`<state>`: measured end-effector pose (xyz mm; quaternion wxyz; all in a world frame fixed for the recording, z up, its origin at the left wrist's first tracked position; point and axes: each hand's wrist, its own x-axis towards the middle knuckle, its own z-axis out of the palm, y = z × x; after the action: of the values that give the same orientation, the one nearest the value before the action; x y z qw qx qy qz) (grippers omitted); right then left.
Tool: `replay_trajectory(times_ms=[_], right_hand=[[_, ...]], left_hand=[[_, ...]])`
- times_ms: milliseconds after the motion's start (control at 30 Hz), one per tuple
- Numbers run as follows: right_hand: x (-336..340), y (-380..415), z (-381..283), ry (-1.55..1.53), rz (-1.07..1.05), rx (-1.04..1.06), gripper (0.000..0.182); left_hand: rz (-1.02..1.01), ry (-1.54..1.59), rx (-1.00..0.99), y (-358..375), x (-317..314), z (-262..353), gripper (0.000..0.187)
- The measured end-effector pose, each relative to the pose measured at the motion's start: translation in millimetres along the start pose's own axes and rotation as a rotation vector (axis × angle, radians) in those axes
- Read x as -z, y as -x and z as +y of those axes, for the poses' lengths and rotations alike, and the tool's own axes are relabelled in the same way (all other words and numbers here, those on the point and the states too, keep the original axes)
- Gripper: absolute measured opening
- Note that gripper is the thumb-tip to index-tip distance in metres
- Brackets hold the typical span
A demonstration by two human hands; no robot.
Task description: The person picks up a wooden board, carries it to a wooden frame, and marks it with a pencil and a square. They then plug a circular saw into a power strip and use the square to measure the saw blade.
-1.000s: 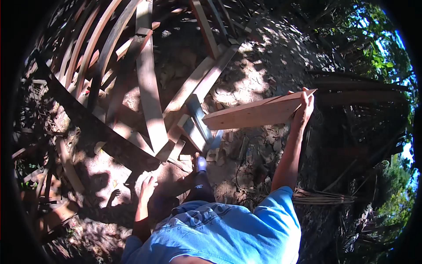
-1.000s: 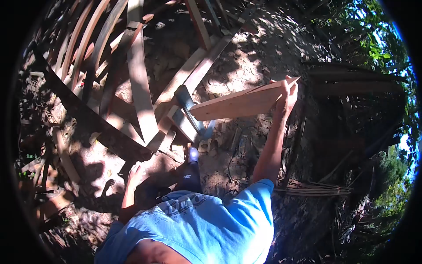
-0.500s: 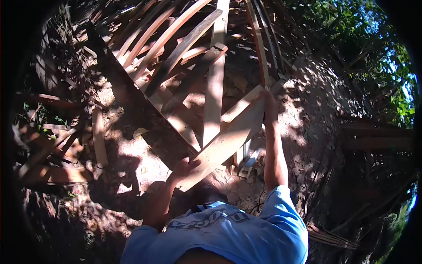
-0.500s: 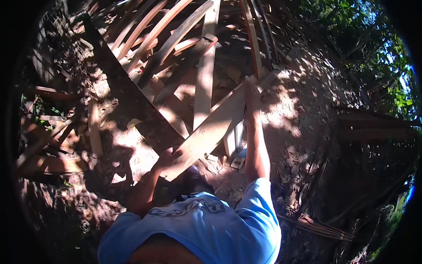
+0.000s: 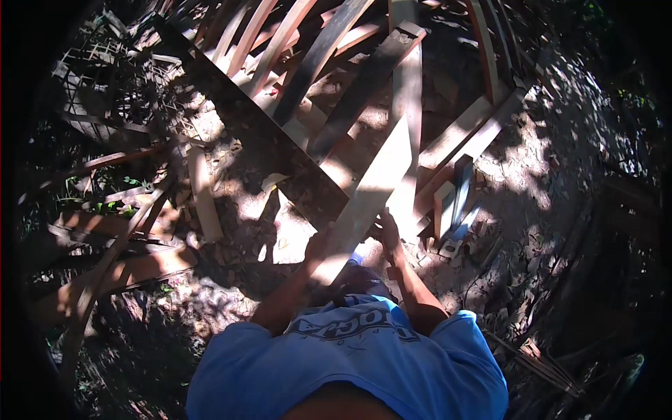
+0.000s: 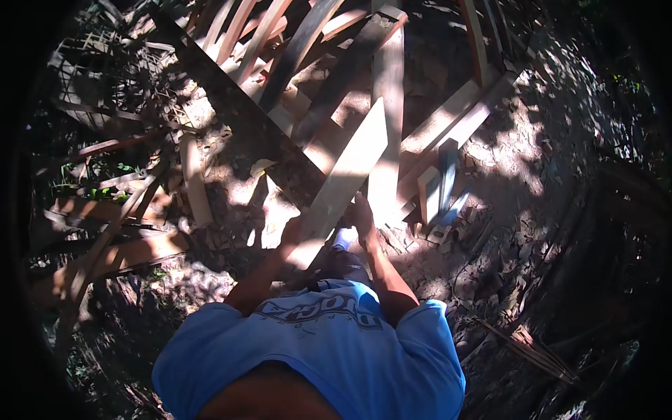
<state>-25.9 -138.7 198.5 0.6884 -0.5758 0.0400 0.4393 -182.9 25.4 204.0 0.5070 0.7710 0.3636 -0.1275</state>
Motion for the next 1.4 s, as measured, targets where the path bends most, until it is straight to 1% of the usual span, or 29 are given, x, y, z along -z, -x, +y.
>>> replay_trajectory(times_ms=[33,67,100,167,200,233,333,367,433,500,533,600,633,700,733,800,867,933,1000,1133,1167,1200,1267,1300,1333,1367,1400], right_hand=[[-9.8,-2.1,12.2,-0.018,-0.018,-0.049,0.063],[-16.7,-9.9,23.6,-0.014,-0.018,-0.052,0.062],[-29.0,-11.4,22.4,-0.019,0.053,-0.026,0.056],[-44.7,-15.8,8.7,0.005,0.139,-0.002,0.053],[-48.5,-22.3,-0.9,0.017,0.184,0.023,0.052],[-45.1,-28.8,-6.8,-0.059,0.193,0.026,0.049],[-39.3,-38.3,-23.0,-0.146,0.139,0.021,0.048],[-40.2,-45.0,-18.7,-0.226,0.163,0.032,0.046],[-48.8,-43.9,-20.3,-0.148,0.181,-0.027,0.047],[-62.0,-38.8,-5.4,-0.072,0.241,-0.058,0.051],[-69.4,-36.7,8.9,-0.115,0.241,-0.069,0.056],[-93.4,-33.0,32.0,-0.198,0.273,-0.089,0.059],[-112.6,-29.3,48.3,-0.216,0.321,-0.100,0.060],[-133.2,-39.6,79.2,-0.252,0.422,-0.120,0.063],[-149.8,-37.3,89.1,-0.281,0.415,-0.130,0.063],[-191.3,-34.1,99.9,-0.342,0.431,-0.156,0.060],[-224.9,-27.8,100.6,-0.287,0.457,-0.140,0.058],[-241.8,-32.1,100.9,-0.275,0.504,-0.134,0.058],[-252.2,-36.7,103.6,-0.312,0.567,-0.154,0.059],[-254.0,-55.4,99.9,-0.254,0.609,-0.009,0.058],[-242.8,-70.1,113.6,-0.182,0.605,0.016,0.051],[-236.0,-82.8,118.8,-0.143,0.592,0.095,0.046],[-222.4,-114.3,128.0,0.047,0.668,0.208,0.049],[-218.9,-135.7,129.7,0.059,0.747,0.334,0.045],[-210.5,-155.4,133.1,0.119,0.780,0.382,0.041],[-199.3,-177.7,147.4,0.219,0.831,0.376,0.039],[-191.3,-197.3,151.3,0.212,0.841,0.413,0.038]], left_hand=[[-0.023,-0.014,0.048,-10.0,7.1,5.6,0.066],[-0.064,-0.028,0.117,-21.9,16.0,13.2,0.068],[0.029,-0.131,-0.045,-31.4,14.8,10.6,0.073],[0.068,-0.184,-0.123,-51.1,15.3,17.5,0.079],[0.020,-0.138,-0.037,-65.9,18.4,28.4,0.080],[-0.026,-0.094,0.050,-78.0,20.1,38.4,0.081],[0.035,-0.076,0.035,-99.9,18.6,49.5,0.085],[0.019,-0.159,0.026,-108.9,18.1,45.6,0.086],[-0.007,-0.316,-0.002,-135.1,15.8,31.2,0.089],[-0.079,-0.250,-0.041,-147.1,18.9,18.2,0.091],[-0.119,-0.221,-0.068,-152.8,21.8,11.6,0.092],[-0.142,-0.243,-0.228,-158.3,27.4,-9.0,0.092],[-0.156,-0.259,-0.305,-158.8,37.4,-22.1,0.092],[-0.277,-0.195,-0.154,-160.6,71.5,-17.5,0.093],[-0.343,-0.165,-0.051,-146.6,87.4,-23.7,0.094],[-0.281,-0.176,-0.074,-140.6,112.4,-32.2,0.095],[-0.262,-0.201,-0.065,-138.2,126.3,-48.0,0.096],[-0.272,-0.227,-0.030,-155.0,125.5,-68.7,0.096],[-0.295,-0.202,-0.030,-160.1,128.8,-69.6,0.092],[-0.376,-0.122,0.004,-183.2,125.2,-63.7,0.079],[-0.390,-0.106,0.006,-190.3,120.6,-59.0,0.080],[-0.377,-0.073,0.009,-197.9,117.8,-51.4,0.081],[-0.307,0.033,-0.005,-215.1,113.2,-31.6,0.083],[-0.263,0.098,-0.012,-221.0,111.6,-20.5,0.084],[-0.225,0.150,-0.020,-228.4,108.6,-12.0,0.085],[-0.194,0.202,-0.026,-235.0,105.5,-1.6,0.086],[-0.168,0.245,-0.035,-245.5,102.7,8.8,0.088]])
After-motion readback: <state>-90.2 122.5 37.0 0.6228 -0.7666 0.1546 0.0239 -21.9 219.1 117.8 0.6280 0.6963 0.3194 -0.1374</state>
